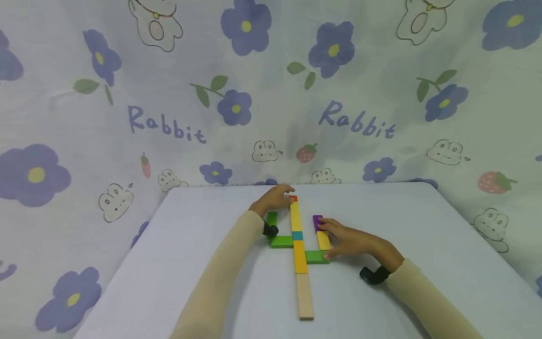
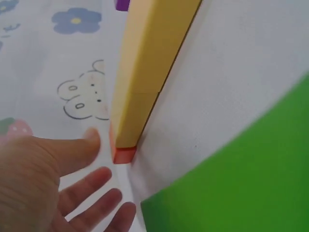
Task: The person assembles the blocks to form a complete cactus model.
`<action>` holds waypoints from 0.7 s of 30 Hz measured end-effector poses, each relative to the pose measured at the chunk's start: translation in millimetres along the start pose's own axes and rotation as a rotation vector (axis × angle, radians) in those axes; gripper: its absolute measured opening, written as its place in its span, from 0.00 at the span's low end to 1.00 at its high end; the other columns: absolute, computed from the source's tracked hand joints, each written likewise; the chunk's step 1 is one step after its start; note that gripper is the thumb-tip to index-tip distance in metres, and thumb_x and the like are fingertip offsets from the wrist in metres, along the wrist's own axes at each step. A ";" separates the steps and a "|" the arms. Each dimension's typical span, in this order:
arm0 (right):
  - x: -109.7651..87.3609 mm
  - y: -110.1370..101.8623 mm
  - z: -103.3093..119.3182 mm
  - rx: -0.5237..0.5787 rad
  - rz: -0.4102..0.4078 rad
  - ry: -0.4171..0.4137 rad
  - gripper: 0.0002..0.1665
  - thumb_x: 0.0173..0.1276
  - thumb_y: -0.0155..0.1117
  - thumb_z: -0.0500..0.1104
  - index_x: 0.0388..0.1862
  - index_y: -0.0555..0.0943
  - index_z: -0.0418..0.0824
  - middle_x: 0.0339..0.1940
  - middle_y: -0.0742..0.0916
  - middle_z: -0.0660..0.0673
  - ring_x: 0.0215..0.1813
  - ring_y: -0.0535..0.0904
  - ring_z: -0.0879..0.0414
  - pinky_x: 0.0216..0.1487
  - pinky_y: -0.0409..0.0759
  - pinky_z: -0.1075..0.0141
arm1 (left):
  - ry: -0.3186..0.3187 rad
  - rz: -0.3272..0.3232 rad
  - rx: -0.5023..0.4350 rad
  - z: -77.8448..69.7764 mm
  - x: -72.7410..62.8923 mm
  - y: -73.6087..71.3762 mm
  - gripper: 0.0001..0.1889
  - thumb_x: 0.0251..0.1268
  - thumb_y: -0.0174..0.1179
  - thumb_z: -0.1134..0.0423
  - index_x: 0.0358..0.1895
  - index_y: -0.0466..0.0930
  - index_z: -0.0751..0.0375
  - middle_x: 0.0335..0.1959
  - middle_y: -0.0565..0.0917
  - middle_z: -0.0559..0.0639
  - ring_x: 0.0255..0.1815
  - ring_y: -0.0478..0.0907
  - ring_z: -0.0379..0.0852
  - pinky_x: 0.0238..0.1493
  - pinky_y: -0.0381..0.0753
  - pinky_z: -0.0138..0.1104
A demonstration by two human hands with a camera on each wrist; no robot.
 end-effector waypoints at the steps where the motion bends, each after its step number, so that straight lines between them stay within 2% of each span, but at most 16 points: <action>1: -0.6 -0.1 -0.5 0.000 0.002 -0.002 0.61 0.52 0.77 0.65 0.79 0.60 0.44 0.83 0.55 0.43 0.82 0.54 0.41 0.76 0.61 0.42 | 0.002 -0.015 -0.006 -0.4 -1.6 -2.0 0.21 0.76 0.55 0.57 0.68 0.75 0.53 0.67 0.77 0.53 0.70 0.71 0.51 0.73 0.69 0.47; 6: -3.0 -2.0 1.2 0.004 0.007 -0.013 0.61 0.53 0.77 0.64 0.79 0.59 0.43 0.82 0.55 0.41 0.80 0.57 0.39 0.74 0.63 0.40 | 0.050 -0.088 -0.009 -1.7 -17.2 -17.2 0.18 0.77 0.53 0.56 0.64 0.78 0.57 0.64 0.79 0.52 0.69 0.71 0.53 0.73 0.70 0.48; 11: -5.6 -2.8 -0.2 -0.016 0.000 -0.017 0.60 0.54 0.76 0.64 0.78 0.60 0.42 0.80 0.57 0.39 0.77 0.63 0.40 0.73 0.67 0.41 | 0.099 -0.123 0.012 3.8 -43.5 -25.9 0.16 0.77 0.54 0.56 0.61 0.80 0.56 0.61 0.81 0.50 0.69 0.72 0.51 0.74 0.68 0.47; 16: -11.5 -6.9 -2.9 0.000 -0.034 -0.050 0.57 0.57 0.74 0.65 0.78 0.61 0.41 0.78 0.60 0.37 0.76 0.63 0.39 0.73 0.66 0.41 | 0.081 -0.144 0.015 14.7 -75.5 -36.9 0.16 0.76 0.54 0.55 0.60 0.80 0.54 0.61 0.81 0.50 0.70 0.71 0.52 0.74 0.67 0.49; 21: -22.7 -21.8 -5.5 0.125 -0.093 -0.110 0.45 0.69 0.65 0.57 0.77 0.61 0.40 0.76 0.64 0.35 0.75 0.65 0.35 0.70 0.69 0.38 | 0.062 -0.155 0.022 27.4 -99.5 -52.5 0.17 0.77 0.53 0.54 0.61 0.80 0.55 0.63 0.80 0.52 0.71 0.70 0.54 0.73 0.68 0.51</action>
Point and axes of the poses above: each hand's wrist, its own x-axis towards the middle knuckle, its own y-axis out of the palm, z = x × y, the point moved 7 cm from there along x, towards the middle knuckle
